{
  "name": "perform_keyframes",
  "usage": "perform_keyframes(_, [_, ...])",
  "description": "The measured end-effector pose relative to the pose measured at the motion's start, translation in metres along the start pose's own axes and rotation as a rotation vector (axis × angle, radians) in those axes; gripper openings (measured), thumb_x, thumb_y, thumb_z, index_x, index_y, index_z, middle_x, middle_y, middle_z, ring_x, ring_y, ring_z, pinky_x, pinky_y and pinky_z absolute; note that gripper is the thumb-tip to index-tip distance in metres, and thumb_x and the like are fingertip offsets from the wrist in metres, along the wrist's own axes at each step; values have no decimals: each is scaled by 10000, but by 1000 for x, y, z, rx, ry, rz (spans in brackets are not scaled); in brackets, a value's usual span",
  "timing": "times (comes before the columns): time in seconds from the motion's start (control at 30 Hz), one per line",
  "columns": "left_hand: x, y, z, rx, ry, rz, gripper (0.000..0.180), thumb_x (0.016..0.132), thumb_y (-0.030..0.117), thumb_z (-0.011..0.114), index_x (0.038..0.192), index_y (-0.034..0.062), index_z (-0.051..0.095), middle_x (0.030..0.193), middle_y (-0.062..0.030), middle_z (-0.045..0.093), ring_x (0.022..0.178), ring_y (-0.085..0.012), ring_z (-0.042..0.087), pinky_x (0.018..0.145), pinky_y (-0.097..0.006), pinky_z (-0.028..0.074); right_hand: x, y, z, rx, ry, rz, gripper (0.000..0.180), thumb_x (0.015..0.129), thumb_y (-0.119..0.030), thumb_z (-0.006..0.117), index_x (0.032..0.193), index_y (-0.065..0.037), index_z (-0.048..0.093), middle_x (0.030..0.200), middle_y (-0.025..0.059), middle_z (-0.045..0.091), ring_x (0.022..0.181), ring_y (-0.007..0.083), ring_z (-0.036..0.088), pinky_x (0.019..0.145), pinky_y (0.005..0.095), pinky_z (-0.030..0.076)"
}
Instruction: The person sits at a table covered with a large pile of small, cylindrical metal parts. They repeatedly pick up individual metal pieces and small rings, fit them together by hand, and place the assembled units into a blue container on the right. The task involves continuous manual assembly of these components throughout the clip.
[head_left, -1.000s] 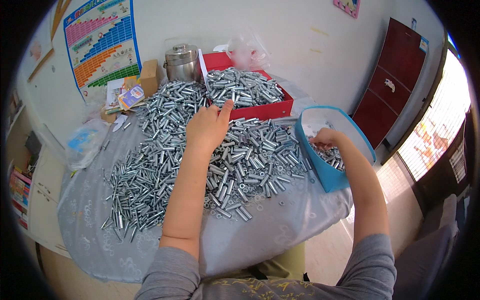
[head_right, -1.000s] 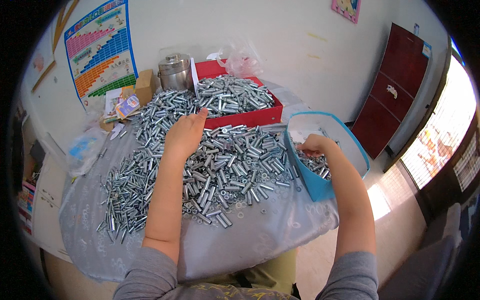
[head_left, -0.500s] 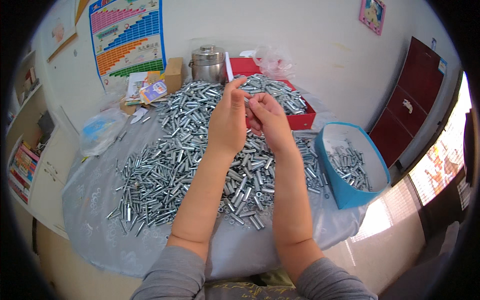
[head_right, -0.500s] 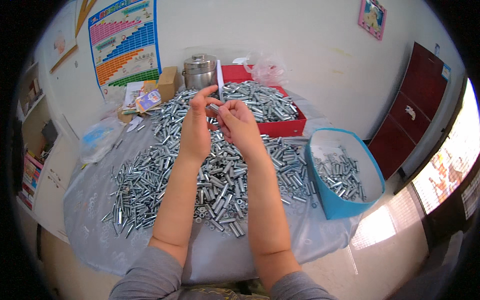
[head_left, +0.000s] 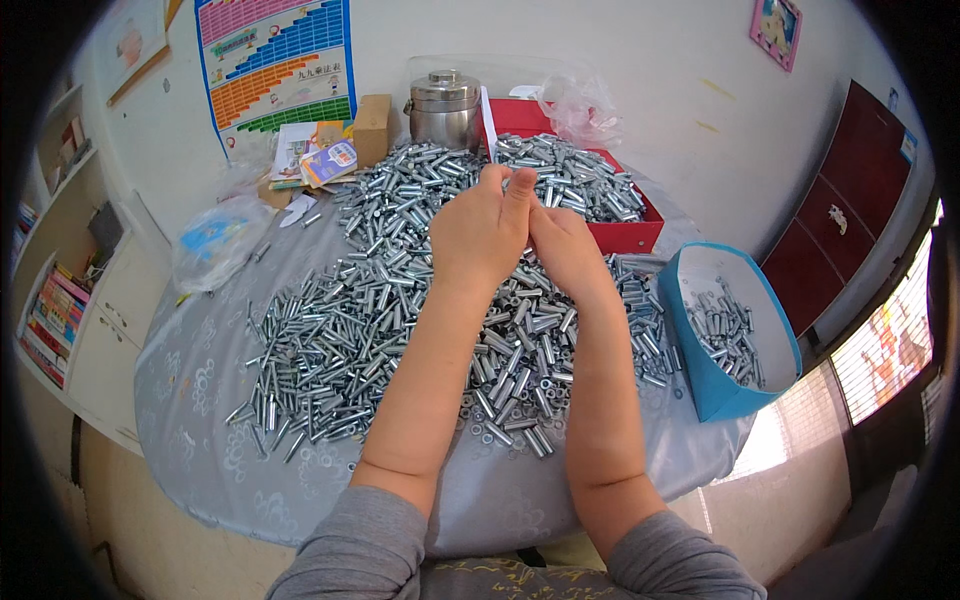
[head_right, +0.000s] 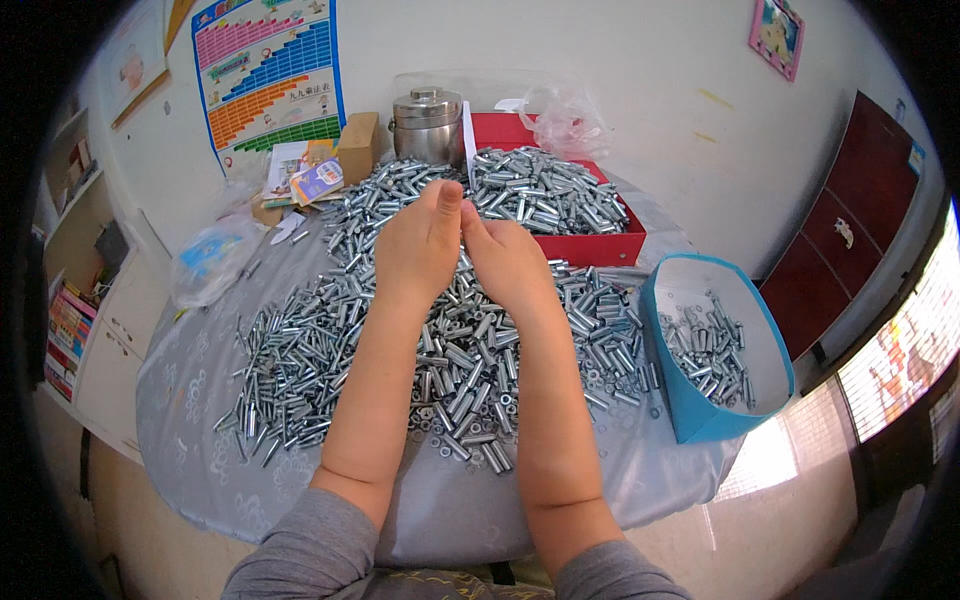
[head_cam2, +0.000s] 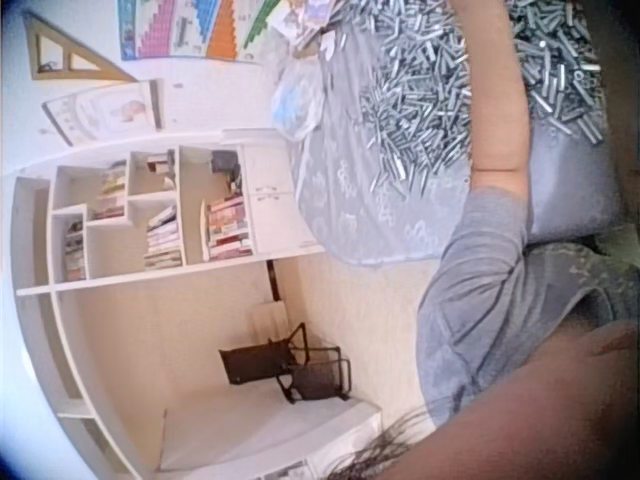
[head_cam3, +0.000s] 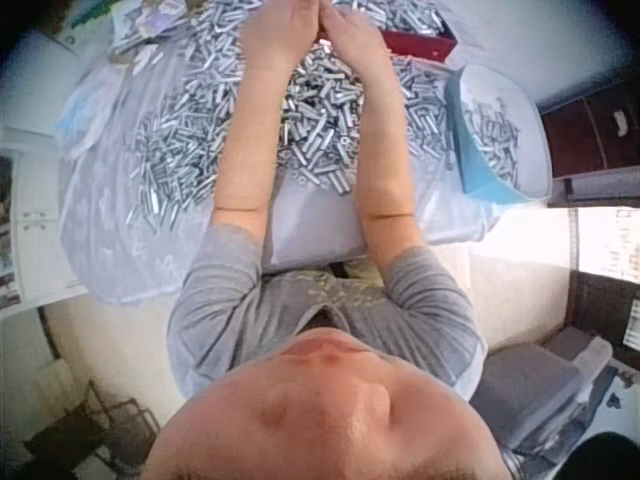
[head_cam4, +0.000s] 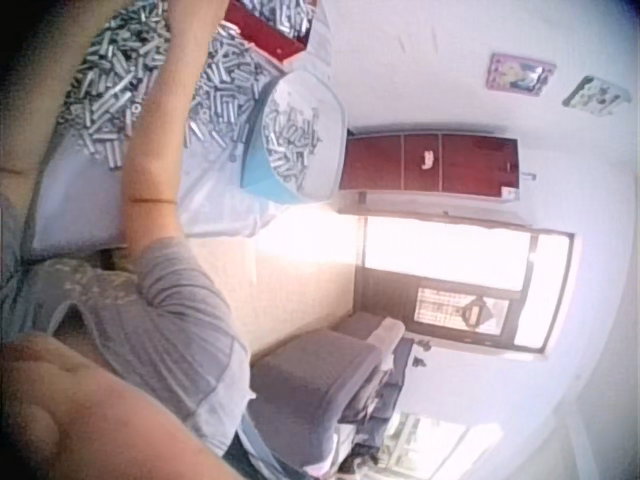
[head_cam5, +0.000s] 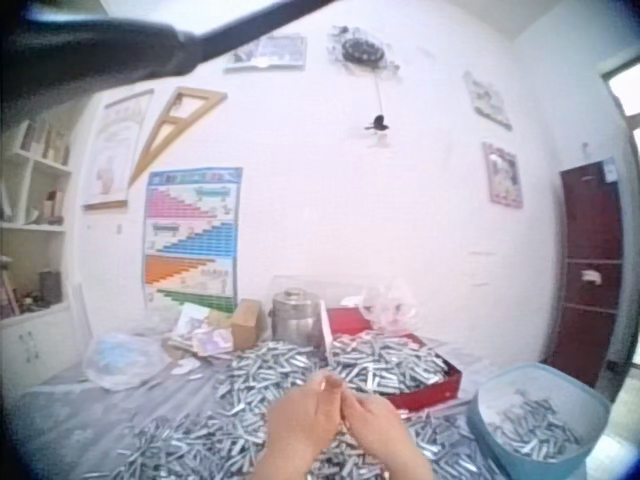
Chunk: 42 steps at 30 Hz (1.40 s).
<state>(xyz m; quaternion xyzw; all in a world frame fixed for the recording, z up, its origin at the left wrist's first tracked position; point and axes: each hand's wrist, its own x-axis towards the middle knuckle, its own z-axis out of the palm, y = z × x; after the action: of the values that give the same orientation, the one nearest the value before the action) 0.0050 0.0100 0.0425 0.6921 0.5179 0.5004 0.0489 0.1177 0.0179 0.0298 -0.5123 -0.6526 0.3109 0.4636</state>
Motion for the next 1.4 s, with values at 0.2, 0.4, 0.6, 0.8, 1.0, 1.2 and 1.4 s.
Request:
perform_keyframes(0.2, [0, -1, 2, 9, 48, 54, 692, 864, 595, 202, 965, 13, 562, 649, -155, 614, 653, -331, 610, 561, -408, 461, -1, -3, -3, 35, 104, -71, 523, 866, -433, 416, 779, 46, 608, 690, 200, 587, 670, 296, 570, 647, 355, 429])
perform_keyframes(0.4, [-2, -4, 6, 89, 81, 105, 685, 856, 600, 235, 1016, 6, 536, 605, -151, 598, 599, -335, 603, 515, -414, 453, -10, -15, -8, -74, 61, -18, 461, 853, -372, 440, 743, 48, 597, 678, 166, 596, 630, 263, 553, 617, 359, 420])
perform_keyframes(0.6, [-8, 10, 10, 92, 74, 240, 702, 854, 612, 177, 1149, 49, 474, 565, -103, 579, 551, -307, 586, 470, -383, 422, -5, -3, -16, 78, 106, -126, 415, 788, -332, 446, 694, 51, 572, 622, 128, 556, 594, 190, 507, 589, 320, 404])
perform_keyframes(0.8, [-11, 10, 18, 72, 49, 366, 681, 862, 591, 209, 1177, 39, 452, 559, -102, 577, 516, -306, 577, 449, -373, 424, -5, 9, -31, -277, 202, -194, 471, 760, -381, 428, 674, 59, 574, 622, 191, 539, 609, 291, 534, 590, 367, 403])
perform_keyframes(1.0, [-13, 11, 23, 63, 12, 353, 673, 869, 575, 222, 1219, 37, 424, 567, -99, 581, 538, -303, 581, 463, -366, 428, -11, -7, -35, -144, 167, 8, 515, 799, -431, 448, 674, 53, 574, 575, 160, 520, 556, 259, 510, 566, 360, 398])
perform_keyframes(1.2, [-10, 10, 18, -90, 51, 288, 747, 864, 597, 171, 1247, -6, 390, 532, -82, 561, 510, -287, 569, 446, -359, 410, -9, -4, -29, 5, 99, -96, 432, 841, -345, 446, 707, 47, 568, 585, 142, 514, 557, 219, 486, 560, 346, 387])
perform_keyframes(1.4, [-9, 10, 13, -128, 91, 255, 780, 867, 593, 153, 1214, -58, 407, 504, -88, 548, 490, -276, 571, 431, -345, 419, -11, -9, -24, -95, 138, -229, 410, 861, -325, 436, 715, 36, 562, 603, 166, 533, 571, 291, 497, 565, 366, 389])
